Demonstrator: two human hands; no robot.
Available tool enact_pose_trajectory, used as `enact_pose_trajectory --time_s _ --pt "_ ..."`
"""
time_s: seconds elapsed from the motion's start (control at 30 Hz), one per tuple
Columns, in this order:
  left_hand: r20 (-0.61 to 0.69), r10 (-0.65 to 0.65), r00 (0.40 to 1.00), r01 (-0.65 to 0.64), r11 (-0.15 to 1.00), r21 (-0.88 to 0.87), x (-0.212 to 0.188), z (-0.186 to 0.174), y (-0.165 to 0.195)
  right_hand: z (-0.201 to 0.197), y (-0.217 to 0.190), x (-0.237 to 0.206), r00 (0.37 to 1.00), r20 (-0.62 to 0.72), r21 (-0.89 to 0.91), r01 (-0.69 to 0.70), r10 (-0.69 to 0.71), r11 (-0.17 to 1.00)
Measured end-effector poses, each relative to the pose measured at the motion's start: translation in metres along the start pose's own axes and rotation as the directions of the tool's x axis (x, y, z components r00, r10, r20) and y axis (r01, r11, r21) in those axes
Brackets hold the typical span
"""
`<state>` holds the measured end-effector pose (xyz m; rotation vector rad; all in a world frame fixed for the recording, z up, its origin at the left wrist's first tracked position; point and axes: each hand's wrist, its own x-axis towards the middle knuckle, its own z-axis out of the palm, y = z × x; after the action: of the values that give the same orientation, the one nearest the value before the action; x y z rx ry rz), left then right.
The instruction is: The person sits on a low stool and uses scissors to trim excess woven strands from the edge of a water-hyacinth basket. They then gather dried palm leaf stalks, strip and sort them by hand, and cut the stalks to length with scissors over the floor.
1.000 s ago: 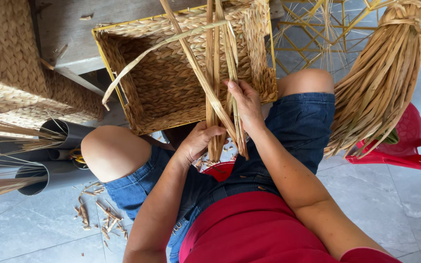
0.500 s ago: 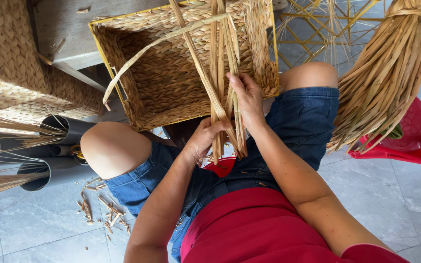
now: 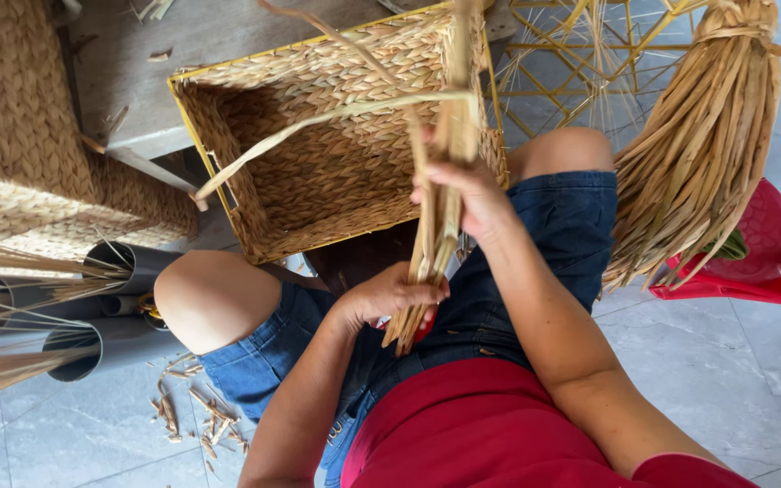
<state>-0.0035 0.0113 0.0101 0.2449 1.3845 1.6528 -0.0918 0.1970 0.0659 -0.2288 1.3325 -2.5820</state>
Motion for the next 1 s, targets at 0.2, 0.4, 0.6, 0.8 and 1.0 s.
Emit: enact_pose_trajectory --time_s 0.2,0.4,0.6,0.8,1.0 --pt "0.184 -0.010 0.983 0.001 0.999 0.046 -0.010 0.000 0.010 -0.027 -0.076 -0.029 0.886 -0.148 0.002 0.444 -0.439 0.896" --pt "-0.017 0.101 0.995 -0.099 0.992 0.078 -0.033 -0.006 0.015 -0.049 -0.135 -0.029 0.712 -0.270 -0.098 0.649 -0.648 0.754" --pt "-0.339 0.270 0.901 -0.356 0.908 -0.222 -0.044 -0.013 0.016 -0.050 -0.117 0.023 0.932 -0.081 -0.383 0.298 -0.353 0.875" --pt "-0.552 0.254 0.794 -0.494 0.799 -0.343 -0.021 -0.031 -0.003 -0.027 -0.002 -0.002 0.996 0.046 -0.562 -0.037 0.075 0.826" --pt "-0.636 0.370 0.677 -0.523 0.850 -0.062 -0.005 -0.037 -0.022 -0.013 0.058 -0.023 0.964 -0.021 -0.704 -0.202 0.265 0.681"
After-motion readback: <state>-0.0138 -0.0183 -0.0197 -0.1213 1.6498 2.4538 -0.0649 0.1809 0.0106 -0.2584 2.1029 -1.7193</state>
